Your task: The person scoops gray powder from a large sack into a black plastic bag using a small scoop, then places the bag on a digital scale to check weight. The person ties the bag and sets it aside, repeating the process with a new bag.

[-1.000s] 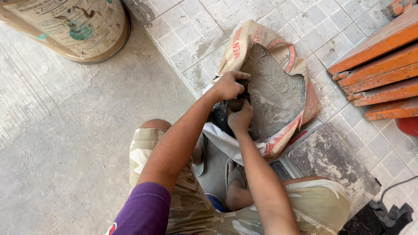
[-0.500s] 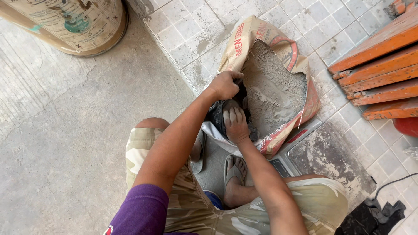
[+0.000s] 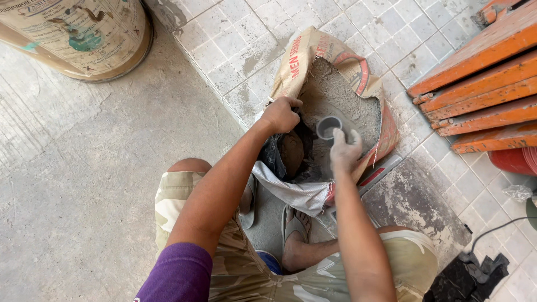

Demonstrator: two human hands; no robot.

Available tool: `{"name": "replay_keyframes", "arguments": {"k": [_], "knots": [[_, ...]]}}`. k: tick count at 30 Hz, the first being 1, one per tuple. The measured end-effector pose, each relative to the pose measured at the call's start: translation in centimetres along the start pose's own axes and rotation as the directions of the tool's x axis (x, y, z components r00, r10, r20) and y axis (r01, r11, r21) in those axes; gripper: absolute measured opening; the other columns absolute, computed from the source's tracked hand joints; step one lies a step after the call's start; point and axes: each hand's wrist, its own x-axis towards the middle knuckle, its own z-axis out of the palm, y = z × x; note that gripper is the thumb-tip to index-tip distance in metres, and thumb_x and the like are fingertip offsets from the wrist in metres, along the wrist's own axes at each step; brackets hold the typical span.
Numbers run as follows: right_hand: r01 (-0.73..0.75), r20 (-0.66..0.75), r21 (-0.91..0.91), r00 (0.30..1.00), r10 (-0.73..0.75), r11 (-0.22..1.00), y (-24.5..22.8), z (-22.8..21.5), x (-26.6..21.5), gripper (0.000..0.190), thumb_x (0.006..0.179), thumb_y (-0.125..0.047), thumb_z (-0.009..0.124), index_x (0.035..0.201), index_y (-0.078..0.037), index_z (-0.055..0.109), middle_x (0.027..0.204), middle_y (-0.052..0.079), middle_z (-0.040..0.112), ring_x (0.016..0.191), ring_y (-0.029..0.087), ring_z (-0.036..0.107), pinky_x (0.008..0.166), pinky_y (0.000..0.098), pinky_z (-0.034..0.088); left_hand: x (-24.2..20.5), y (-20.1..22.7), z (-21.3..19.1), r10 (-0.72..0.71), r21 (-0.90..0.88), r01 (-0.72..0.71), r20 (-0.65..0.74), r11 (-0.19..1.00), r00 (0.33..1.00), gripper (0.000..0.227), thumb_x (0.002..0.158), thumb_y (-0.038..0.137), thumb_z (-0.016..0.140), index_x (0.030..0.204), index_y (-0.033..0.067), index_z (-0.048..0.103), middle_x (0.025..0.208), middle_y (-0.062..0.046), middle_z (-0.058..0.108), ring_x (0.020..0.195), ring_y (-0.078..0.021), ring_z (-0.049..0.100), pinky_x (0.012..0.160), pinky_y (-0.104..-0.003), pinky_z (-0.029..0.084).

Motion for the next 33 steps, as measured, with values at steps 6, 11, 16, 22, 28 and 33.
{"name": "replay_keyframes", "arguments": {"k": [6, 11, 16, 22, 28, 33], "knots": [[-0.003, 0.189, -0.659, 0.967, 0.17, 0.752, 2.0, -0.6, 3.3, 0.078, 0.06, -0.055, 0.071, 0.117, -0.004, 0.053, 0.105, 0.021, 0.056, 0.105, 0.035, 0.052, 0.092, 0.0412, 0.04, -0.9, 0.4, -0.5, -0.006, 0.048, 0.003, 0.049, 0.999, 0.999, 0.048, 0.064, 0.013, 0.046, 0.108, 0.0232, 0.064, 0.102, -0.011, 0.065, 0.1, -0.0347, 0.058, 0.091, -0.045, 0.046], [0.028, 0.277, -0.772, 0.914, 0.297, 0.635, -5.0, 0.0, 0.9, 0.056, 0.078, -0.041, 0.059, 0.11, 0.003, 0.047, 0.103, 0.025, 0.054, 0.105, 0.036, 0.048, 0.085, 0.0439, 0.042, -2.1, 2.0, -1.2, -0.05, 0.057, 0.045, 0.085, 0.997, 0.995, 0.05, 0.063, 0.018, 0.049, 0.111, 0.0215, 0.062, 0.103, -0.012, 0.064, 0.098, -0.0312, 0.06, 0.092, -0.041, 0.046], [-0.141, 0.249, -0.754, 0.843, 0.477, 0.642, 5.3, 5.6, 4.4, 0.09, 0.072, -0.053, 0.07, 0.126, 0.007, 0.03, 0.114, 0.028, 0.048, 0.105, 0.039, 0.051, 0.075, 0.0532, 0.049, -1.2, 1.2, -0.4, -0.062, 0.087, 0.052, 0.125, 0.995, 0.99, 0.051, 0.064, 0.018, 0.05, 0.115, 0.02, 0.059, 0.108, -0.015, 0.062, 0.105, -0.0346, 0.056, 0.093, -0.043, 0.045], [-0.166, 0.28, -0.717, 0.821, 0.497, 0.677, 3.9, 7.8, 3.7, 0.087, 0.062, -0.058, 0.072, 0.117, 0.004, 0.044, 0.115, 0.023, 0.053, 0.11, 0.037, 0.05, 0.085, 0.0477, 0.047, -1.0, 1.0, -0.6, -0.045, 0.039, 0.04, 0.151, 0.998, 0.987, 0.054, 0.061, 0.017, 0.05, 0.114, 0.0183, 0.06, 0.106, -0.016, 0.063, 0.104, -0.0366, 0.056, 0.092, -0.044, 0.045], [-0.201, 0.257, -0.698, 0.826, 0.501, 0.688, 5.4, 11.4, 5.0, 0.072, 0.063, -0.054, 0.07, 0.11, -0.003, 0.053, 0.107, 0.016, 0.056, 0.104, 0.032, 0.055, 0.077, 0.0451, 0.051, -1.2, 1.4, -0.9, -0.057, 0.058, 0.049, 0.149, 0.997, 0.987, 0.053, 0.064, 0.018, 0.05, 0.116, 0.0174, 0.059, 0.109, -0.016, 0.062, 0.108, -0.0362, 0.054, 0.095, -0.044, 0.043], [-0.285, 0.283, -0.564, 0.815, 0.506, 0.775, 2.3, 12.8, 4.5, 0.051, 0.076, -0.042, 0.067, 0.101, 0.003, 0.063, 0.107, 0.022, 0.057, 0.107, 0.033, 0.054, 0.081, 0.0442, 0.051, -2.6, 2.9, -1.8, -0.042, 0.0, 0.043, 0.138, 0.999, 0.99, 0.054, 0.062, 0.016, 0.048, 0.115, 0.0165, 0.06, 0.108, -0.016, 0.062, 0.107, -0.0395, 0.054, 0.094, -0.047, 0.043]]}}
